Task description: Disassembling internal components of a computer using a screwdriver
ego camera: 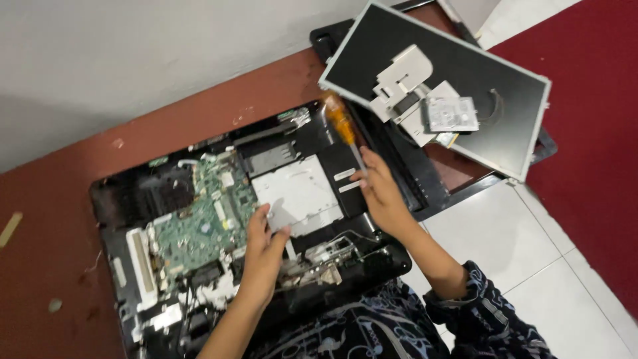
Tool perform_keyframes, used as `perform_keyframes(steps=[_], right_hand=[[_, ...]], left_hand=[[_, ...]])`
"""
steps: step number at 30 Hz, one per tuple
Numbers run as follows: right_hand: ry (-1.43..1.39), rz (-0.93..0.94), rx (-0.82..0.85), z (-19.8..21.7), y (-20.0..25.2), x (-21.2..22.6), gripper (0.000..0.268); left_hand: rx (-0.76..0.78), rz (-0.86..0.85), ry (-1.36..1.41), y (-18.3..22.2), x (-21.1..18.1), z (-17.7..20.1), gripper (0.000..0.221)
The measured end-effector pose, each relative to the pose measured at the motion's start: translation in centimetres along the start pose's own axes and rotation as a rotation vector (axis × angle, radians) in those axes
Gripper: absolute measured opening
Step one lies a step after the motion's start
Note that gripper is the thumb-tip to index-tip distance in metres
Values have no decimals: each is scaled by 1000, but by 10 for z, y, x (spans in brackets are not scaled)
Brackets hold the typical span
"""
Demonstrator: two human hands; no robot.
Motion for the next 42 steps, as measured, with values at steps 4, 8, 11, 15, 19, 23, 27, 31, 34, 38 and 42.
perform_keyframes(steps=[4,8,11,15,19,23,27,31,34,38,42], right_hand=[[4,20,-29,7,9,-4,33],[35,-174,-90,8,8,5,21],[51,-275,-94,20,13,-8,19],[18,-455,-125,42,33,-36,17],[104,-489,-138,44,34,-36,17],[80,-397,-277,47,24,-3,26],[52,-358,-298,57,20,23,28],[-67,-378,-314,86,16,24,26],[-418,-546,-520,101,33,-3,20],[-197,-579,-547,114,35,-1,14],[-176,-537,-640,124,43,-13,15]], left_hand=[[-158,-139,-20,-19,30,2,66],[-104,-201,-31,-31,22,-25,64],[-74,-197,-95,-38,15,-40,63],[-31,-180,-166,-36,3,-48,64],[-30,-177,-187,-31,-3,-53,62],[-83,-178,-163,-33,-6,-54,60],[-136,100,-191,-12,-31,-49,46],[-75,-170,-63,-11,-52,-77,51],[-168,-387,-396,0,-65,-89,42],[-113,-563,-443,10,-62,-107,38],[-11,-609,-557,14,-51,-126,39]])
Point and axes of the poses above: each hand's wrist, its own y-axis away from the middle knuckle, its own z-axis out of the back of the hand, x = y × z, the point moved 9 cm from there along -y, towards the middle knuckle, and after that the axes turned 14 degrees about -y, right-handed, at the moved point
